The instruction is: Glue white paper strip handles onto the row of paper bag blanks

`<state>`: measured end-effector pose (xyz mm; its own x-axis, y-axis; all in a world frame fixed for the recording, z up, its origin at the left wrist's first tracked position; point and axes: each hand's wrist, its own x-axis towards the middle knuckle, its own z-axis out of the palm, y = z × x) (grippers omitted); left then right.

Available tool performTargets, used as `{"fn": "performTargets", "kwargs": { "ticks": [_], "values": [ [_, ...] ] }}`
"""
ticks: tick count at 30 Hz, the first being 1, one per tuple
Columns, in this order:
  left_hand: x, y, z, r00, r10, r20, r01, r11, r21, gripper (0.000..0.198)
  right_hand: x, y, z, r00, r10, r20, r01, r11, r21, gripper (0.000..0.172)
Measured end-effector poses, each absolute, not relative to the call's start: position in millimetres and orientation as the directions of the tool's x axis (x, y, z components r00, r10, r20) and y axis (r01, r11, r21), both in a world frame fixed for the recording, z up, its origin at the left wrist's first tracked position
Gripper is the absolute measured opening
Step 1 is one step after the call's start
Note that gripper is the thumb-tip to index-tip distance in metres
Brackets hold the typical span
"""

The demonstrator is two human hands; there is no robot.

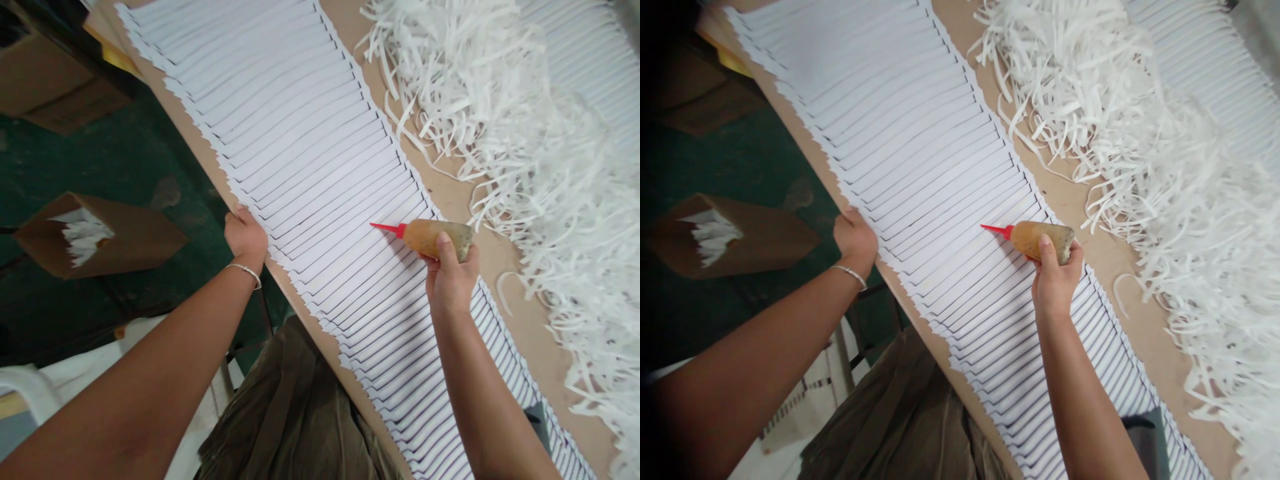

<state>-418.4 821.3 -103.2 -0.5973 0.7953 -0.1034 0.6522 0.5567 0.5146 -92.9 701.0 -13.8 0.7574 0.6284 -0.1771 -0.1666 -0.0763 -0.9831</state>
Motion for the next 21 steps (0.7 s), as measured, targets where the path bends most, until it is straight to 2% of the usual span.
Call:
{"fn": "performTargets", "kwargs": {
  "ticks": [6,14,21],
  "values": [
    [-417,821,-102,-0.603,0.790,-0.116,0.612,0.551,0.567,0.041,-134,670,-16,0.729,0.643,-0.234,-0.153,-0.179,-0.972,0.058],
    [-417,820,-104,-0.620,0.774,-0.126,0.602,0.573,0.556,0.042,-178,634,-16,0.700,0.693,-0.175,0.130,-0.364,-0.922,0.066],
    [-418,819,-106,-0.615,0.778,-0.130,0.605,0.571,0.556,0.046,-204,622,-4,0.592,0.800,-0.094,0.307,-0.331,-0.892,0.064]
  ]
}}
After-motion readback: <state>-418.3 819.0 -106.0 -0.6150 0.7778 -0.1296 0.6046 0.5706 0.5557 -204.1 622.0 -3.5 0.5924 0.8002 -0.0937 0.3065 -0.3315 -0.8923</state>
